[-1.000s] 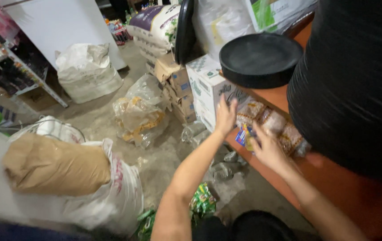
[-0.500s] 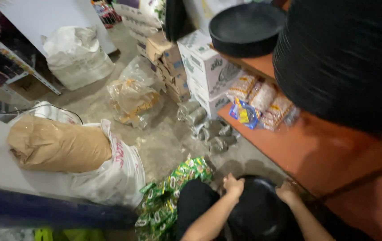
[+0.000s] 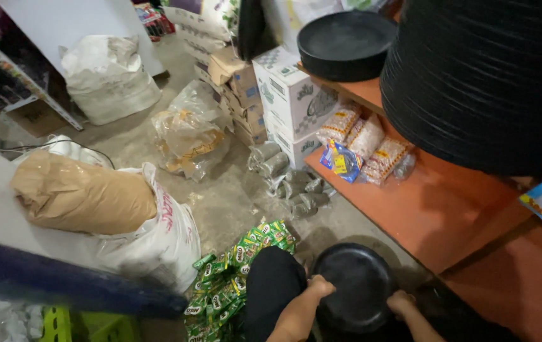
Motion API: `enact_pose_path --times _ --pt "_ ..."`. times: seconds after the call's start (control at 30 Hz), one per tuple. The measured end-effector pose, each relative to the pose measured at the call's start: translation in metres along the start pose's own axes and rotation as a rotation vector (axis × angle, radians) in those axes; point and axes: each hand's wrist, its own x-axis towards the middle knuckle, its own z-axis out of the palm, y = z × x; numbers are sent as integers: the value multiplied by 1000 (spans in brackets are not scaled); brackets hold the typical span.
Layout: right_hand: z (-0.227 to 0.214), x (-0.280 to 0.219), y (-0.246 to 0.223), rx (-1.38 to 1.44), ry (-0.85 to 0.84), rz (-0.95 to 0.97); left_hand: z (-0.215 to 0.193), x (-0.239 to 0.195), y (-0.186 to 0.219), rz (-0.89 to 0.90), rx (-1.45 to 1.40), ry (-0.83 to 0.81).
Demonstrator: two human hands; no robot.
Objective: Stacking and organizing black plastic trays in a storage room.
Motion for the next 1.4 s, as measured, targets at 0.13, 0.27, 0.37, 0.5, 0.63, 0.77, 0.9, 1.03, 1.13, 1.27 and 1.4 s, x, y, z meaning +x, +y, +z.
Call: enact_pose_path --times 0.13,0.27,0.37,0.5,0.63,0.77,0.9,1.03,1.13,1.27,1.4 --pt "-4 -7 -2 188 199 155 -38 -58 18 -14 -111 -130" --pt "-10 -11 -3 257 225 190 -49 -71 18 -83 -279 -192" --pt "-14 -11 -6 377 239 277 -50 -71 16 -113 -341 -207" --pt "-25 -13 3 521 327 130 -48 -45 9 -164 -364 -212" --pt "-37 -53 -3 891 427 -42 -49 -24 14 -159 -455 -142" --pt "-59 -174 -55 1413 357 -318 -122 -98 52 22 -327 151" --pt "-91 -234 -89 1482 321 -749 -194 -151 68 242 -752 42" --pt "-126 -344 -136 1386 279 -811 -247 -173 75 370 -870 58" --pt "-156 -387 -162 1320 381 -1018 -286 -190 93 491 -990 86" --pt "-200 -426 -187 1292 491 -1159 -327 -208 126 733 -1140 25" --pt "-241 -441 -206 1239 593 -1332 -357 -219 164 924 -1181 158"
